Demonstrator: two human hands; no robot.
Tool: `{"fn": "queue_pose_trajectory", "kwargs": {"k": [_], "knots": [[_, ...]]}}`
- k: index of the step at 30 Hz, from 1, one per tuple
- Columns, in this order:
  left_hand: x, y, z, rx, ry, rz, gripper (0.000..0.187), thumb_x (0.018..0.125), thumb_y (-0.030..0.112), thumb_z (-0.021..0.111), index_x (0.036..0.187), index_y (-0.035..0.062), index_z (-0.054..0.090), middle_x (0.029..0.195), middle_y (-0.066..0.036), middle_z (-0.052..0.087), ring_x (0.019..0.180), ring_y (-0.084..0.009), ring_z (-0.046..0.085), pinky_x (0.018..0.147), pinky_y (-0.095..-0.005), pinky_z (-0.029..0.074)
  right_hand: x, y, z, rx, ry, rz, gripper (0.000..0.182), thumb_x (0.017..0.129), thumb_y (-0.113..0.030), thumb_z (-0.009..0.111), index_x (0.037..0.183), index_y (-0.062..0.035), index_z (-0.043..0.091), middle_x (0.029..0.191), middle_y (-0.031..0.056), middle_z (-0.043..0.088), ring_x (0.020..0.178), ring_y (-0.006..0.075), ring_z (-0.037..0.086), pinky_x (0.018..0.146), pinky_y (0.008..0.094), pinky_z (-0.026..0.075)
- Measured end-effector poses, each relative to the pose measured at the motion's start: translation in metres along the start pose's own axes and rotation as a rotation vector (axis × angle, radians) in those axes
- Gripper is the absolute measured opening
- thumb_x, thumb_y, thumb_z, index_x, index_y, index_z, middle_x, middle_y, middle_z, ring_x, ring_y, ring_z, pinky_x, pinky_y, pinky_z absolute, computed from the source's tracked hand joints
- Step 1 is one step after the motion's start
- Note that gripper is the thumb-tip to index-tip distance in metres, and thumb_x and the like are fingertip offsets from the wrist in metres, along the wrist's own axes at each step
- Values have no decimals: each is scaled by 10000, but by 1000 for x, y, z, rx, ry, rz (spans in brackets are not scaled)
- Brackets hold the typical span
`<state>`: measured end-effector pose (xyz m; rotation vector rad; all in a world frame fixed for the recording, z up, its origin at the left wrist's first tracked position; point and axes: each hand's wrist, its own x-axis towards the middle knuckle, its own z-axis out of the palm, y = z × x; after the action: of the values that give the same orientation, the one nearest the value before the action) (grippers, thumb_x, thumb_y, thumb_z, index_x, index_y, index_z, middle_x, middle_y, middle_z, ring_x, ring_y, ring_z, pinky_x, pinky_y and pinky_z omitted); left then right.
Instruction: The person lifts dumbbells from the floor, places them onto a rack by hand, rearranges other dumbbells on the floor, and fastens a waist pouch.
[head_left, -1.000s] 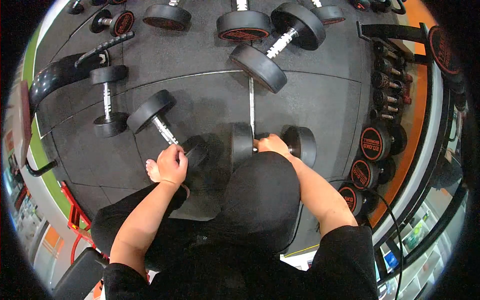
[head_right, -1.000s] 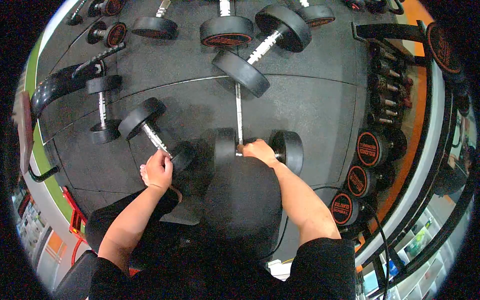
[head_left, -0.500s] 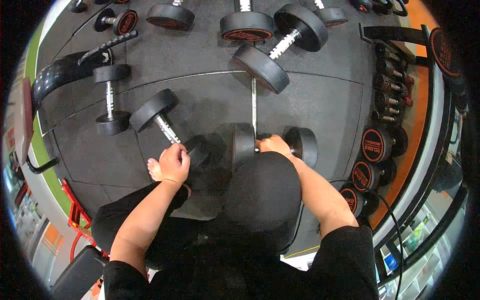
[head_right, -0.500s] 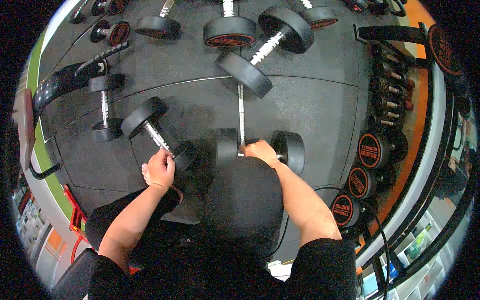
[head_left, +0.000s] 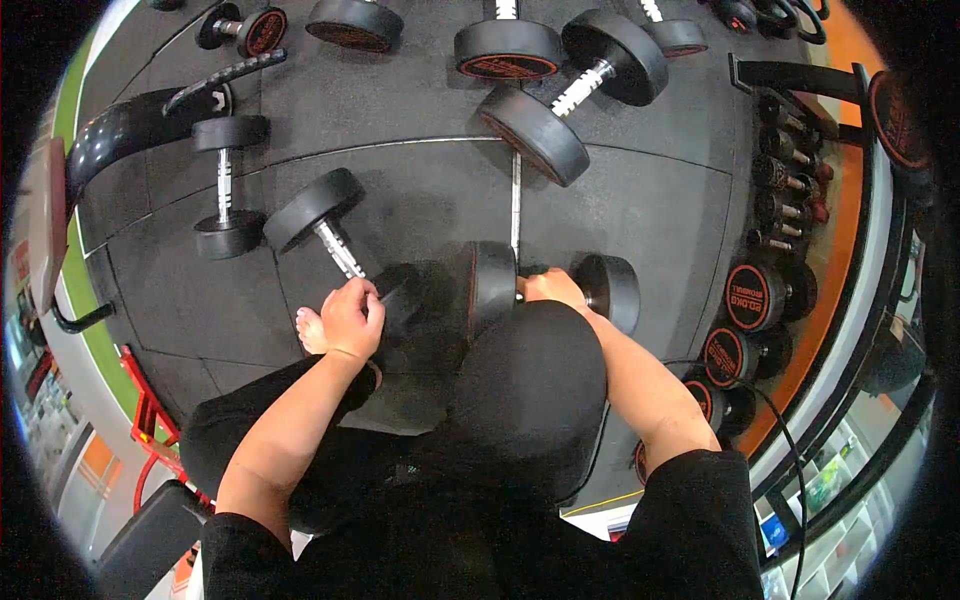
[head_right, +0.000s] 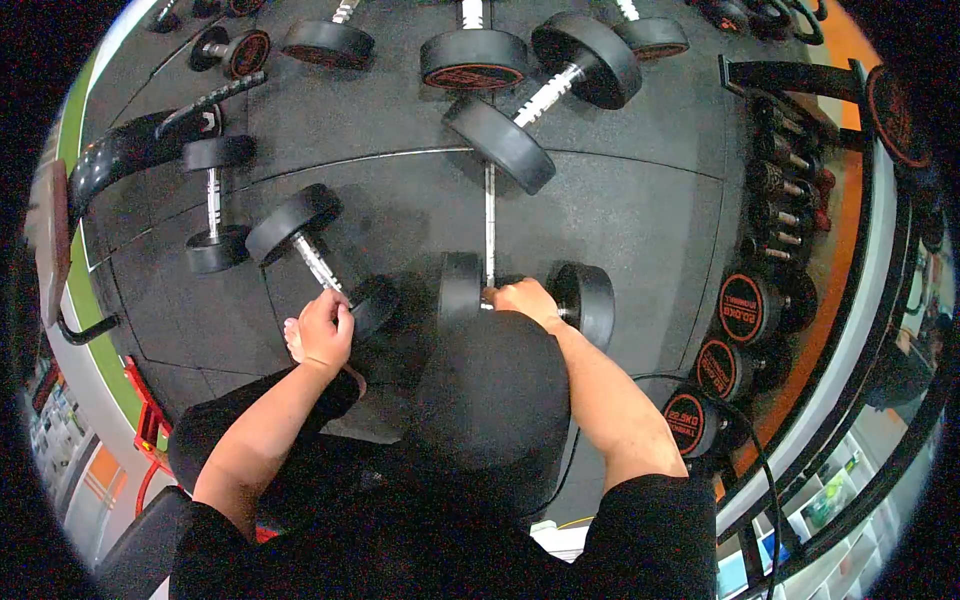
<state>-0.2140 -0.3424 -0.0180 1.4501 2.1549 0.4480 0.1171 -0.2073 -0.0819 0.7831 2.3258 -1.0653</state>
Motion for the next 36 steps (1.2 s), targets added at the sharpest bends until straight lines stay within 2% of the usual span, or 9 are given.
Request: {"fn": "queue_pose_trajectory", "kwargs": {"k": [10,23,25,36], "knots": [[2,4,-2,12,-17,-2,44,811,113,627,809,99,585,672,-80,597,675,-307,607,674,-437,465,-2,-5,-2,-35,21,16,341,877,-292,579,1122,-80,687,812,173,736,768,352,732,787,476,546],[2,1,-1,-14,-11,4,51,817,119,629,826,97,585,681,-78,586,666,-310,593,675,-435,453,-2,-7,-4,-52,31,7,340,881,-305,574,1120,-89,683,828,176,739,790,356,735,766,473,564],[2,2,-1,-22,-9,7,51,818,119,629,825,96,584,679,-78,584,664,-310,591,671,-434,450,-4,-9,-5,-9,72,10,332,796,-211,611,1062,-37,707,812,204,723,762,396,716,745,491,552],[2,2,-1,4,-9,15,61,816,121,632,820,92,579,675,-83,574,661,-308,589,670,-428,444,-3,-7,-1,-12,97,9,299,794,-226,620,1007,-42,719,781,191,721,730,374,717,712,474,550]]}}
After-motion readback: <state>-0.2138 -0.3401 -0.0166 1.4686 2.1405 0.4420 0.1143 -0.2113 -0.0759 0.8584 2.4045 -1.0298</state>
